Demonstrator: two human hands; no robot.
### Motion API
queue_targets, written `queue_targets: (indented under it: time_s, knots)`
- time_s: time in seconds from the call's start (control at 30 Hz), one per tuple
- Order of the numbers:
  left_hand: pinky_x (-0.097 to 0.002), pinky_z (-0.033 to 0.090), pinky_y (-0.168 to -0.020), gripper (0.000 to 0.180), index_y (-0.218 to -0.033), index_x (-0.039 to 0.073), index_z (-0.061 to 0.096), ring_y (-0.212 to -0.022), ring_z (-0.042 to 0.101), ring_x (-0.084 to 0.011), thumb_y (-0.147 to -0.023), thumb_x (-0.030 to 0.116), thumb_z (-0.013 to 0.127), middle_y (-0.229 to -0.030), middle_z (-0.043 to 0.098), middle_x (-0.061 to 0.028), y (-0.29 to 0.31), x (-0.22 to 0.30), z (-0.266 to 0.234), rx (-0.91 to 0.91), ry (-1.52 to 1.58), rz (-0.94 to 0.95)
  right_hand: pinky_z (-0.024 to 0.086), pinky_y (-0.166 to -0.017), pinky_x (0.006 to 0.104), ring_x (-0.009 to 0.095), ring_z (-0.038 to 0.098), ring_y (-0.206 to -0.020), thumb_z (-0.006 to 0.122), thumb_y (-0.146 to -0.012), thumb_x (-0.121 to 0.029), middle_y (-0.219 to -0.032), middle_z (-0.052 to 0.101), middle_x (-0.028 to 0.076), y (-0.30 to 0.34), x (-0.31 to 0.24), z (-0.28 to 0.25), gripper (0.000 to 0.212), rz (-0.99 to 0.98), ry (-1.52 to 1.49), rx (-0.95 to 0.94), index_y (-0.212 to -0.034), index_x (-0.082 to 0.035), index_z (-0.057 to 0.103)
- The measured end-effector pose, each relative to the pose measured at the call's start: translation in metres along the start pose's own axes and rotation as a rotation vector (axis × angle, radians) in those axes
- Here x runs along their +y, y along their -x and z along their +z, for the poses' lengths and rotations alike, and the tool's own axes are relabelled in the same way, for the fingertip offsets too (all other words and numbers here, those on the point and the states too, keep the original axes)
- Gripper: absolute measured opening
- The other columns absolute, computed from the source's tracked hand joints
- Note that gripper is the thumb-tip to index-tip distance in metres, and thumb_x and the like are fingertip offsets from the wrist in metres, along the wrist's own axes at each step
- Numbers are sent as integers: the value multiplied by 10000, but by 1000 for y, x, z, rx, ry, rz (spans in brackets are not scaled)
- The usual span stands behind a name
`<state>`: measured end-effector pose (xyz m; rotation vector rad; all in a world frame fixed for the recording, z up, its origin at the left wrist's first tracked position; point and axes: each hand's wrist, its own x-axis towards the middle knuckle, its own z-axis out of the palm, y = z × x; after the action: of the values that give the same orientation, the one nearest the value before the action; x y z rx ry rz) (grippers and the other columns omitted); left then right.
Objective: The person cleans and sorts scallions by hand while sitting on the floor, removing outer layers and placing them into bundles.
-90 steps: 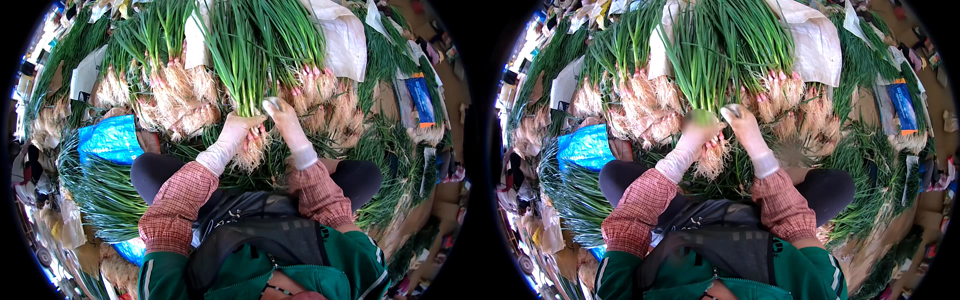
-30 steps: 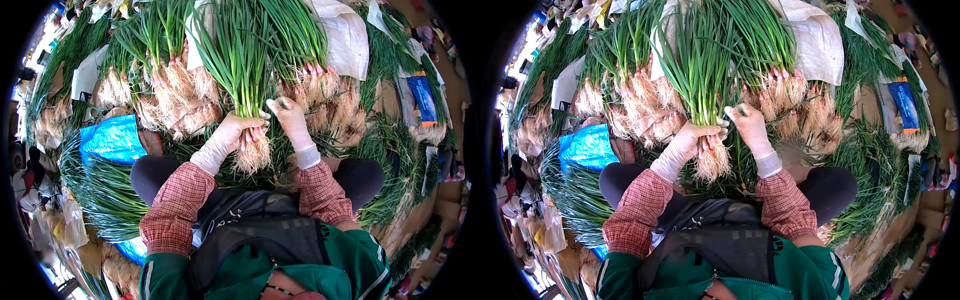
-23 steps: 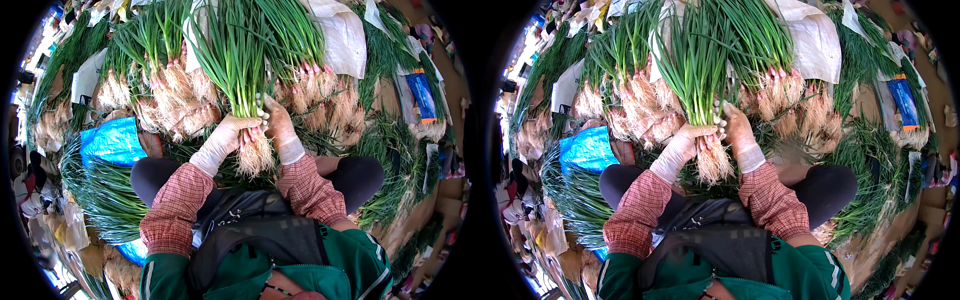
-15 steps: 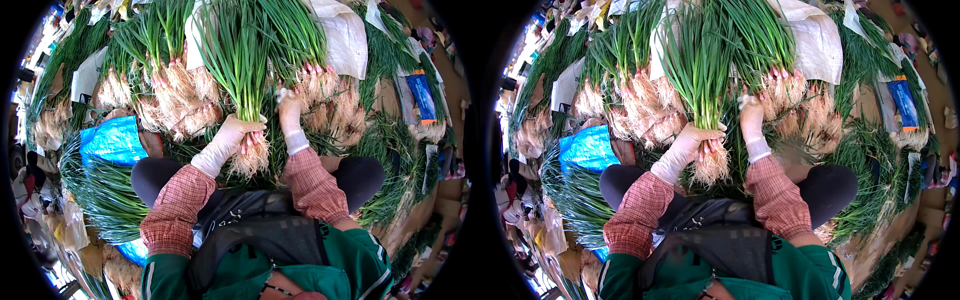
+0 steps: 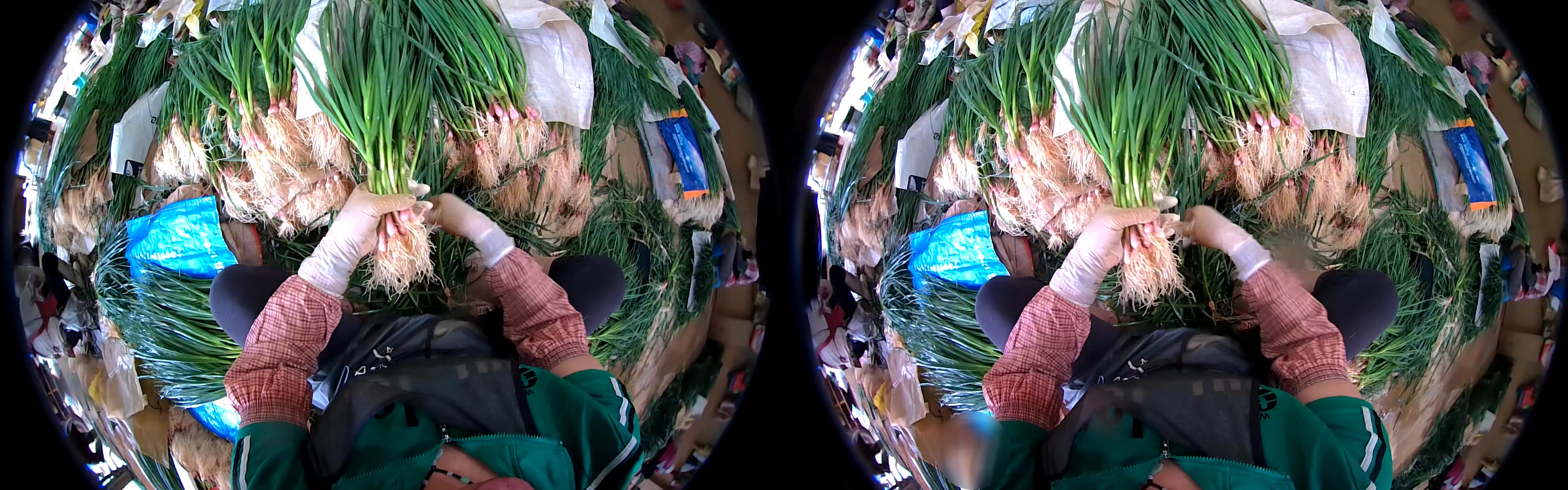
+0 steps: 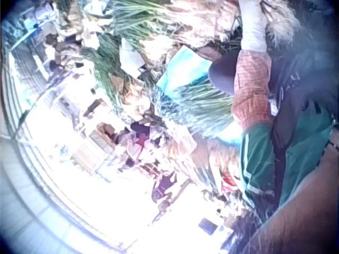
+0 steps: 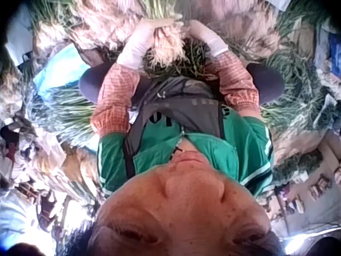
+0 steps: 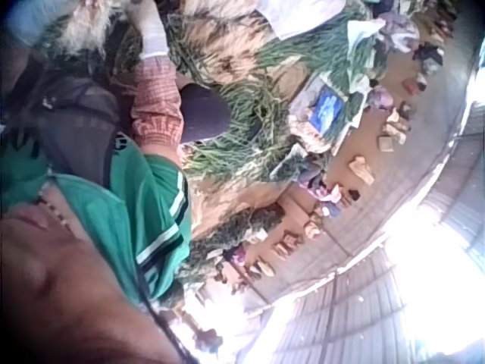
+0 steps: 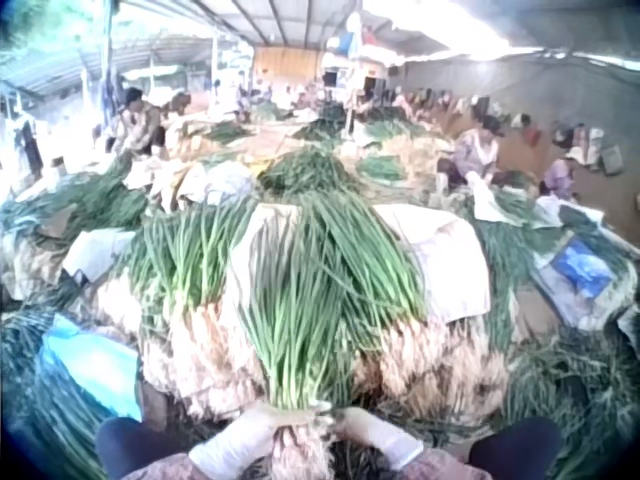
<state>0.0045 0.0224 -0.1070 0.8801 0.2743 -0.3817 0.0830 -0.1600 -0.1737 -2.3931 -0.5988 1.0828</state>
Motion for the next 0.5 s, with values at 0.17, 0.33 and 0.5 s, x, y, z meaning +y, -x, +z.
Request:
queue_targets:
  time_s: [0.17,0.33,0.5]
  knots:
    - [-386,532,-806,407,-1196,-42,514,-620,609,-189,-828,88,626,-697,556,-42,-14,-16,-24,-80,170,-99,522,-623,287,191,627,-612,519,-909,-221,-813,658,143,-36,4,-102,274,38,-552,850,-1060,-10,609]
    - [-278,549,-634,211,-992,8,589,-640,628,-164,-821,115,651,-813,665,-103,-9,-11,-10,8,212,15,463,-557,295,118,561,-591,585,-879,-265,-737,638,72,-32,-16,-119,256,138,-506,575,-987,-48,666]
    - [-245,521,-523,223,-984,-13,595,-725,660,-179,-821,128,652,-774,648,-96,-18,-14,-8,-43,143,-51,349,-533,186,44,434,-569,667,-826,-272,-680,572,-39,34,8,-75,202,-149,-782,436,-940,-108,696]
